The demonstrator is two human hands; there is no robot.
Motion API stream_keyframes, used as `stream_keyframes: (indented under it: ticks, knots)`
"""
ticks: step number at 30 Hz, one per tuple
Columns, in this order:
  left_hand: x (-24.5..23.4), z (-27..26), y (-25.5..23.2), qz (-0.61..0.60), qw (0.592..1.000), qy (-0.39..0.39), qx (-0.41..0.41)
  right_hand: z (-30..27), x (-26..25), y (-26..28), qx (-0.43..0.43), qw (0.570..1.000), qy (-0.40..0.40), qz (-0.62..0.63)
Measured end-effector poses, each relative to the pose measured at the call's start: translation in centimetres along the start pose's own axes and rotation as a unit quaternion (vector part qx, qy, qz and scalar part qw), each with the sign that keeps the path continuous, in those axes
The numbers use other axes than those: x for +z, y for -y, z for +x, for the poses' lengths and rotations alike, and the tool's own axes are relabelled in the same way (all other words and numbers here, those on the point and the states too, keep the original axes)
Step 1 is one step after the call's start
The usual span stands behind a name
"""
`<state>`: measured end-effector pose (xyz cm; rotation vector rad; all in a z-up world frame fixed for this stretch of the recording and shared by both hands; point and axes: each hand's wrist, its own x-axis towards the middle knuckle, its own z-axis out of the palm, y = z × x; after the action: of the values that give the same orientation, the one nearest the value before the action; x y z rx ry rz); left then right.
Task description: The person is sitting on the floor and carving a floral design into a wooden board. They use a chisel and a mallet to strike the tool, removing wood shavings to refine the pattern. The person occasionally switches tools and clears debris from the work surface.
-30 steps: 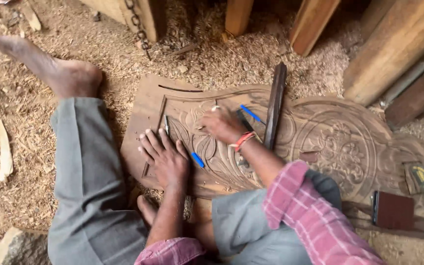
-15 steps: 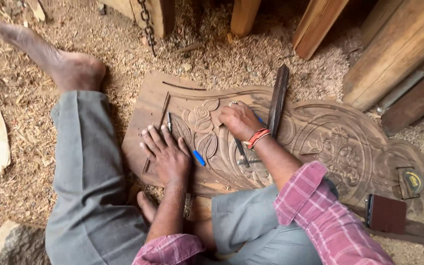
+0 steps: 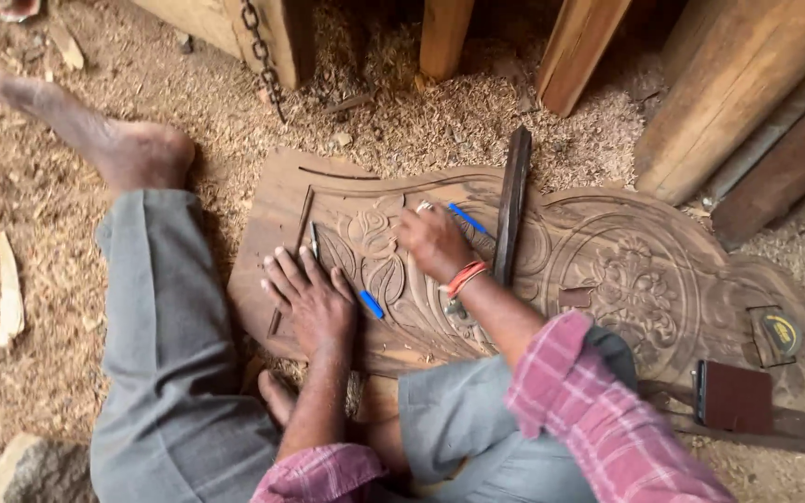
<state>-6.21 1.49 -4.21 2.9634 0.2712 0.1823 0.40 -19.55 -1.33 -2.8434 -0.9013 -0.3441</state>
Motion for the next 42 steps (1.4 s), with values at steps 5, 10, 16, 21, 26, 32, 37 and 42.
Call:
stream_keyframes:
  ticks: [5, 10, 16, 21, 26, 32, 37, 42]
  knots:
    - [0.4, -0.1, 0.3, 0.013, 1.000, -0.001, 0.001, -1.8, 1.3, 3.0, 0.028, 0.992, 0.037, 0.121]
    - [0.6, 0.3, 0.9, -0.115, 0.992, -0.061, 0.003, -5.3, -1.3, 0.9, 0.086, 0.937, 0.261, 0.215]
    - [1.0, 0.6, 1.3, -0.166, 0.980, -0.076, -0.076, -12.4, -2.7, 4.5, 0.110, 0.898, 0.210, 0.371]
    - [1.8, 1.0, 2.7, -0.306, 0.922, -0.069, -0.227, -12.7, -3.1, -1.1, 0.221, 0.924, -0.106, 0.294]
    - [4.2, 0.8, 7.5, -0.675, 0.686, 0.039, -0.268, -14.1, -2.4, -6.8, 0.484, 0.868, -0.103, 0.034]
    - [0.8, -1.6, 5.1, -0.832, 0.463, 0.116, -0.282, -11.9, -0.9, -6.0, 0.564, 0.800, 0.057, 0.198]
    - [-1.4, -1.6, 2.2, -0.758, 0.594, 0.068, -0.263, -12.1, -0.8, -6.7, 0.600, 0.772, 0.025, 0.207]
    - [-1.0, -0.6, -0.2, -0.685, 0.692, -0.013, -0.226, -11.9, -1.3, -5.7, 0.496, 0.650, -0.244, 0.521]
